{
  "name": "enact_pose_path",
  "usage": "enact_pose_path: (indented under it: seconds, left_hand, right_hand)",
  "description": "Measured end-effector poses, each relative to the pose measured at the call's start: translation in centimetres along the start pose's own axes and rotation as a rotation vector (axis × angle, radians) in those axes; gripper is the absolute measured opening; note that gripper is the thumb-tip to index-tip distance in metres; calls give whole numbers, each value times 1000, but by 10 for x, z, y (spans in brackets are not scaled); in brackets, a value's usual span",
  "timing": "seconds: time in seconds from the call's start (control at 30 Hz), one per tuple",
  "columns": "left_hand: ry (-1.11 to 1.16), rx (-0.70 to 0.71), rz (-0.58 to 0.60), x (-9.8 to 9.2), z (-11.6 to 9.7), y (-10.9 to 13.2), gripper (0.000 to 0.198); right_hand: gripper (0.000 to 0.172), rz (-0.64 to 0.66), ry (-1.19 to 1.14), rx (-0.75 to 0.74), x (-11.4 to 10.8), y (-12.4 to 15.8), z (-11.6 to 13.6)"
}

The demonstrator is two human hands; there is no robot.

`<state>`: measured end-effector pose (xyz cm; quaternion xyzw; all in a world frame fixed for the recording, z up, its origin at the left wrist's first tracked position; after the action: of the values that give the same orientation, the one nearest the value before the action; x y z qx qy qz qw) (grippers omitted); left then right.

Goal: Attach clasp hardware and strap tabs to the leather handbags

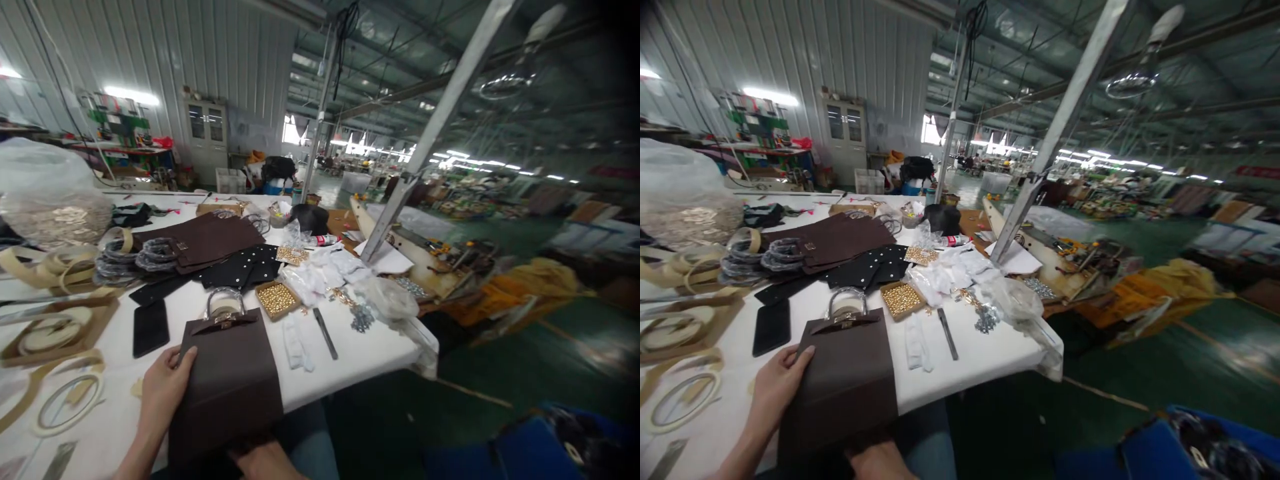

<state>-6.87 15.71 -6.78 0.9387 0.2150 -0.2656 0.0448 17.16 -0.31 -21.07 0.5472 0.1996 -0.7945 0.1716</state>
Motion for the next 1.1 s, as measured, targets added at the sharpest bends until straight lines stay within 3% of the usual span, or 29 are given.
enact_pose_path:
  seconds: [0.13, 0.23, 0.3, 0.33, 0.43, 0.5, 0.57, 0.67, 0.8, 1.1]
  left_hand:
    - [0, 29, -77, -4, -4, 21, 54]
    - [8, 28, -113, -2, -3, 34, 53]
    - [-4, 2, -125, -3, 1, 39, 51]
    - [-19, -15, -129, -5, 3, 40, 50]
    - [-59, -56, -130, -13, 15, 39, 51]
    - [-67, -81, -119, -19, 24, 35, 53]
    - [-64, -114, -93, -21, 33, 30, 57]
    - [-49, -142, -30, -19, 41, 23, 61]
    - [-30, -114, 24, -14, 41, 19, 60]
    - [-76, -57, -33, -21, 38, 26, 52]
  right_hand:
    - [15, 163, -334, 71, -47, 29, -1]
    - [16, 170, -619, 230, -110, 52, -28]
    - [23, 27, -687, 419, -164, 59, -70]
    - [30, -117, -640, 507, -193, 60, -98]
    - [31, -554, -205, 731, -273, 64, -192]
    - [26, -655, 116, 857, -306, 65, -247]
    - [26, -656, 238, 880, -321, 60, -289]
    - [33, -650, 277, 835, -325, 45, -322]
    - [35, -627, 297, 765, -321, 19, -339]
    - [19, -634, 162, 740, -309, -10, -353]
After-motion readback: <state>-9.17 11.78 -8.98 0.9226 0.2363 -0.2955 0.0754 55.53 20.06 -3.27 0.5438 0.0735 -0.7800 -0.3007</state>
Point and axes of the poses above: each hand's wrist, its own y-axis away from the middle knuckle, its own x-axis out of the palm, z = x × y, the point moved 3 cm from there along -y, towards the middle knuckle, and after that the axes turned 10 degrees about -z, right-handed, at the moved point
